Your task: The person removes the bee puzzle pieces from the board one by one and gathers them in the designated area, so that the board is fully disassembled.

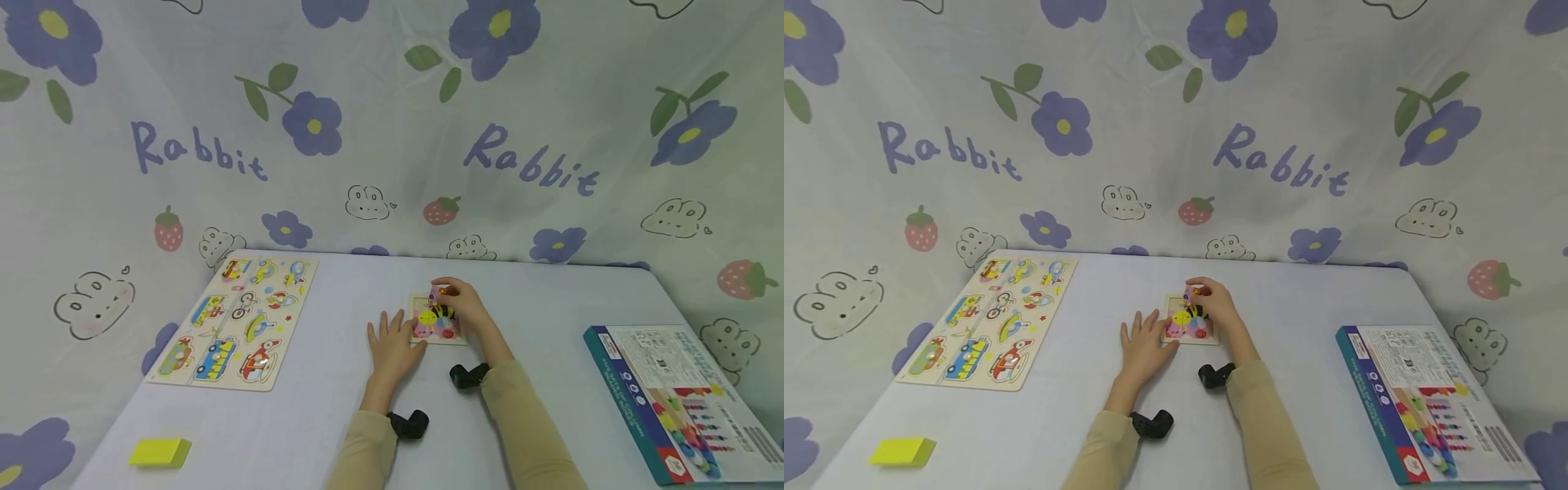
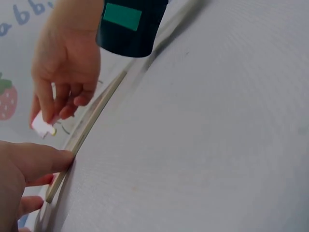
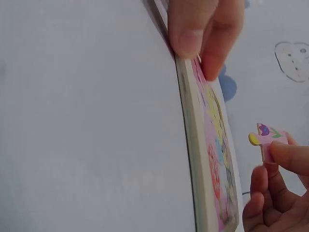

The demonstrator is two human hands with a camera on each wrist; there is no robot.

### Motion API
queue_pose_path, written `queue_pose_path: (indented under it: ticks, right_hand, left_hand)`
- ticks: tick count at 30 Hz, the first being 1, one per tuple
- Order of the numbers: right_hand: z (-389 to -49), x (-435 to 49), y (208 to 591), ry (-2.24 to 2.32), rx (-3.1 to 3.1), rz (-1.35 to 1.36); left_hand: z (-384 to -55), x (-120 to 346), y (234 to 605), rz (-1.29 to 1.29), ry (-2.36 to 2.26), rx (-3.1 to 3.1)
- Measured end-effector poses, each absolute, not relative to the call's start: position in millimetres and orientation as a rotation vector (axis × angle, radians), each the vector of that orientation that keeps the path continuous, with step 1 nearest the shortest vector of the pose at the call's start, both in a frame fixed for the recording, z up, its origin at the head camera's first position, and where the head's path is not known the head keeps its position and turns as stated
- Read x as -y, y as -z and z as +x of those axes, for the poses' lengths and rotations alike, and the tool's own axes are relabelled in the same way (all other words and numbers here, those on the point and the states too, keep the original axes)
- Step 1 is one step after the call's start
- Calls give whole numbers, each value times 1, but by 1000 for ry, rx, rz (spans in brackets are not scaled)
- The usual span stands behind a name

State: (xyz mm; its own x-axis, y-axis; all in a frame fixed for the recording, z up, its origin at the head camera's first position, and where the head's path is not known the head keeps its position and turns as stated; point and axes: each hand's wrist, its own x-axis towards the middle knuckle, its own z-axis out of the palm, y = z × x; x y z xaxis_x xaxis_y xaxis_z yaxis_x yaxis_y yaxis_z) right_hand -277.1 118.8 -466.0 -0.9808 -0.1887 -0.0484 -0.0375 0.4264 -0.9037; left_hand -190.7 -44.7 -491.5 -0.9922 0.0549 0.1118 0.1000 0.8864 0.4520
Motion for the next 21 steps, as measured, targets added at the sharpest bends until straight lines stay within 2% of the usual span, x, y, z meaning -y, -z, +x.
queue_pose_path:
  ticks: [21]
  right_hand:
    - [-264,-168,477,1806,-2532,335]
  left_hand:
    - [-190,45,493,-119,739,2946]
